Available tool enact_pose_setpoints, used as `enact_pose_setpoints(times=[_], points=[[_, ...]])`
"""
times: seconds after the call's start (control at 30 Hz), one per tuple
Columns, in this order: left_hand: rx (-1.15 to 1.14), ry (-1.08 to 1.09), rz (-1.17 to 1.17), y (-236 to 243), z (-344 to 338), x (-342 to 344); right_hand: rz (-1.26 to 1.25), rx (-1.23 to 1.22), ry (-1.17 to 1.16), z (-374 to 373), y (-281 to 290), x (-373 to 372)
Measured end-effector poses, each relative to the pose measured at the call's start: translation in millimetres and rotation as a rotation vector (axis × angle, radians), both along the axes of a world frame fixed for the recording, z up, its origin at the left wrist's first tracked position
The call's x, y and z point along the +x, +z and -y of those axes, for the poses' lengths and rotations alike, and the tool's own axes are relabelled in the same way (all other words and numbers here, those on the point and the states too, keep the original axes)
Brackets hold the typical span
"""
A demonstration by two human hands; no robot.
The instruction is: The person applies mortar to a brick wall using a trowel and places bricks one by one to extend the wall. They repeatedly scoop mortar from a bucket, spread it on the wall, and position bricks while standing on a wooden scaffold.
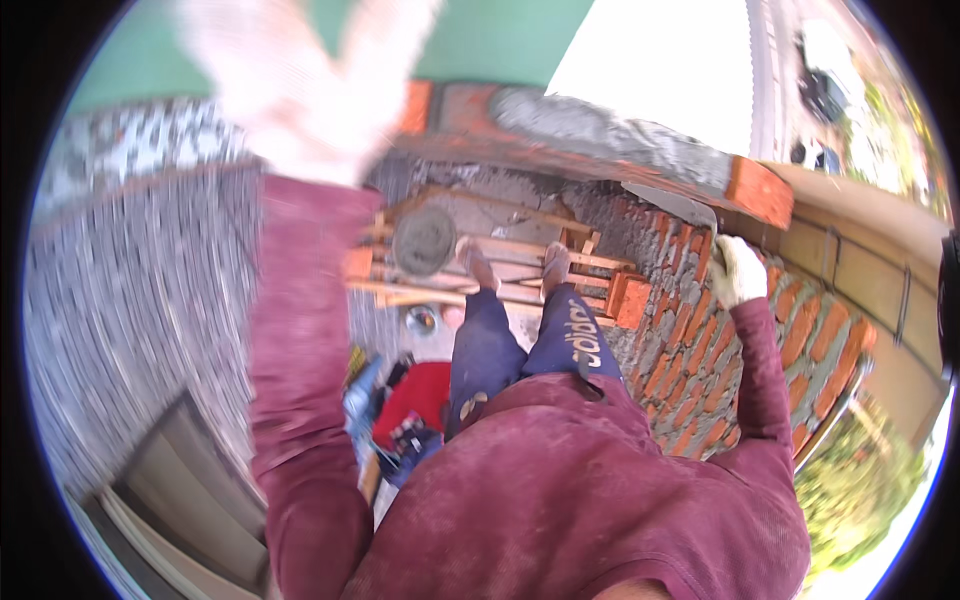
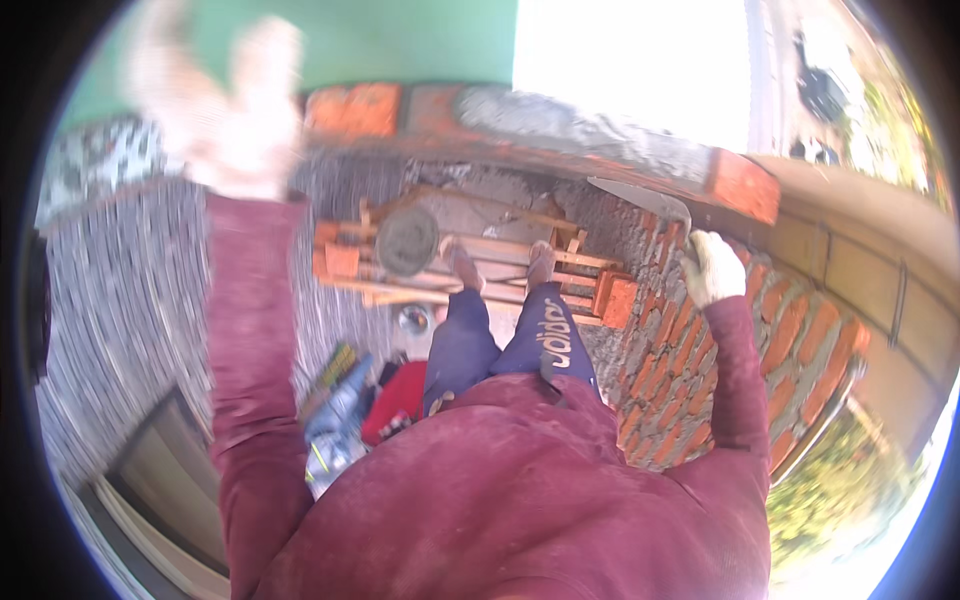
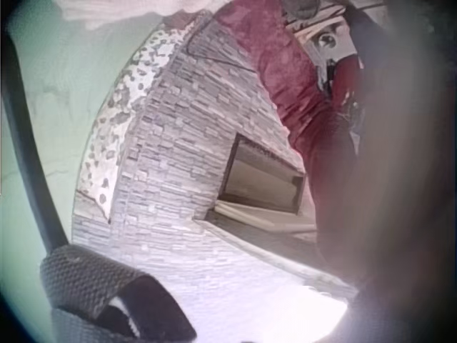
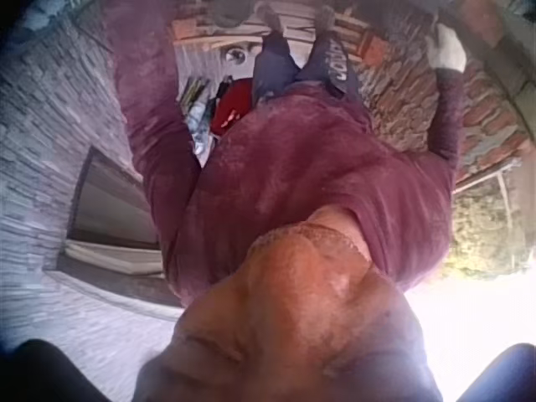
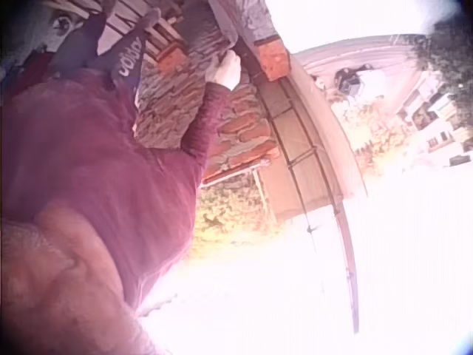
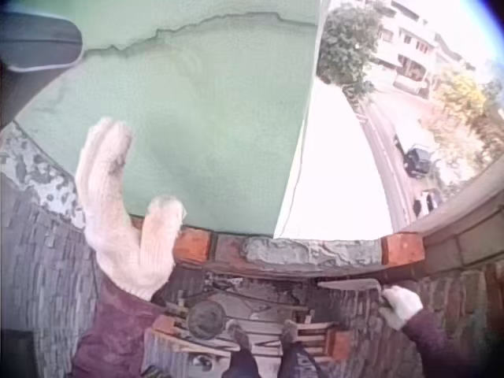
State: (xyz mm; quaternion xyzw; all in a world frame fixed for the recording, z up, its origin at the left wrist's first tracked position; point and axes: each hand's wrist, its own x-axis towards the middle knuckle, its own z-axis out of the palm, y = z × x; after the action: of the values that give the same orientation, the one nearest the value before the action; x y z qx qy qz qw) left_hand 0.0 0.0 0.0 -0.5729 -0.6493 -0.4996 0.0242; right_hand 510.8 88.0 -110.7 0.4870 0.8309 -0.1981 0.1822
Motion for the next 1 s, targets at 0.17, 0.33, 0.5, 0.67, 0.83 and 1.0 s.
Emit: enact_pose_setpoints(times=[0.17,0.33,0.5,0.67,0.83,1.0], points=[[-0.852,0.285,0.666,-262.3,228.3,79.0,0.039,-0.298,0.351,65.3,-85.7,-157.5],[-1.419,0.228,0.558,-342.5,347.7,234.0,0.174,-0.281,0.837,129.2,-280.5,-329.3],[-1.200,0.508,0.684,-379.9,369.6,240.2,0.013,-0.111,1.113,185.4,-443.3,-485.0],[-1.182,0.559,0.836,-393.5,382.0,238.6,0.274,-0.097,1.157,220.0,-501.9,-565.3],[-1.163,0.600,0.934,-391.8,381.9,226.9,0.327,-0.270,1.141,236.9,-555.3,-541.0],[-1.183,0.554,0.887,-389.7,383.3,207.6,0.421,-0.450,1.040,258.1,-589.8,-522.2]])
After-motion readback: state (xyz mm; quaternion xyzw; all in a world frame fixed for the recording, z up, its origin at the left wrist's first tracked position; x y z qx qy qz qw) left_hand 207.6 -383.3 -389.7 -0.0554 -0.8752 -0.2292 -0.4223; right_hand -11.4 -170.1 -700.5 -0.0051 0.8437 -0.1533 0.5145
